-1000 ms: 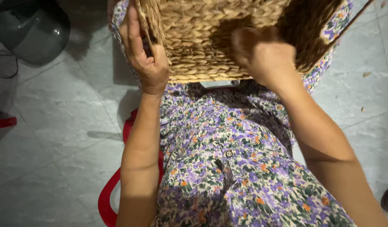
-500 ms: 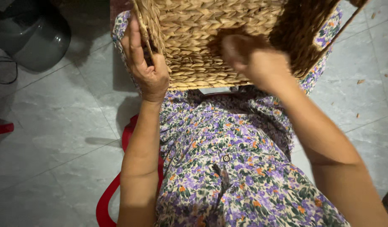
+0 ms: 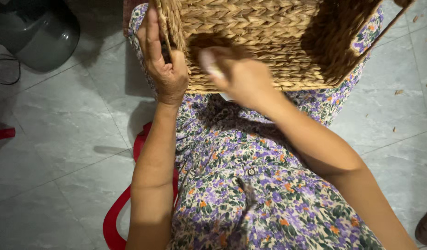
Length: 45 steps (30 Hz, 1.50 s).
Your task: The person holds a woven basket on their lap and repeatedly brushes its exterior and interior surfaces with a small brush. They rotate the basket to access different sides and continue brushing throughout the clip.
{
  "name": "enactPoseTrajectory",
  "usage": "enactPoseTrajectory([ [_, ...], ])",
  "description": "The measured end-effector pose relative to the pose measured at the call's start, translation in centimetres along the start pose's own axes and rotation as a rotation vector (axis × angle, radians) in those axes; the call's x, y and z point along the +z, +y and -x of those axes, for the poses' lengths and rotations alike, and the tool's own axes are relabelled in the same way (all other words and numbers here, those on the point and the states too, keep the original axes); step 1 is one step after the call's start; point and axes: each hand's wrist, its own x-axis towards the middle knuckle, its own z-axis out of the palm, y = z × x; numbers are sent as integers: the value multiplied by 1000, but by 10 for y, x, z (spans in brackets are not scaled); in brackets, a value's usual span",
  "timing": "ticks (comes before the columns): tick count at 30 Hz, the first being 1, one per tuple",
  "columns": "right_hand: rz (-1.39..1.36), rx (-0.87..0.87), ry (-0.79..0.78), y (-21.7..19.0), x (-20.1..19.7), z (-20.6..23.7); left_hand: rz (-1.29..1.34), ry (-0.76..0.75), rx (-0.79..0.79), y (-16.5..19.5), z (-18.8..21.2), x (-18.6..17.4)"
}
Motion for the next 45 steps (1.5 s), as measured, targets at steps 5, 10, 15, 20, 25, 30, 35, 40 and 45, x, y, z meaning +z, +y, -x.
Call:
enactPoseTrajectory([
  [5,-40,-82,35,-6,-1,4,-52,-5,15,7,-5,-1],
  [10,176,152,-41,74,-36,36,-51,-2,-6,9,-6,0],
  [15,428,318,-25,114,-64,60,-4,-7,-35,8,-8,4],
  [20,339,304,-151,85,-36,32,-22,-27,-23,13,-9,1],
  [25,66,-46,48,41,-1,5,-86,-13,13,13,-12,2],
  [30,191,232,-169,71,-30,11,-2,-15,-11,15,-11,2],
  [35,398,110,220,120,-51,50,101,-136,-392,27,6,-6],
  [40,308,197,166,129,-46,54,232,-8,-254,36,27,8],
  [45,279,176,193,124,-51,49,327,83,-246,31,16,11],
])
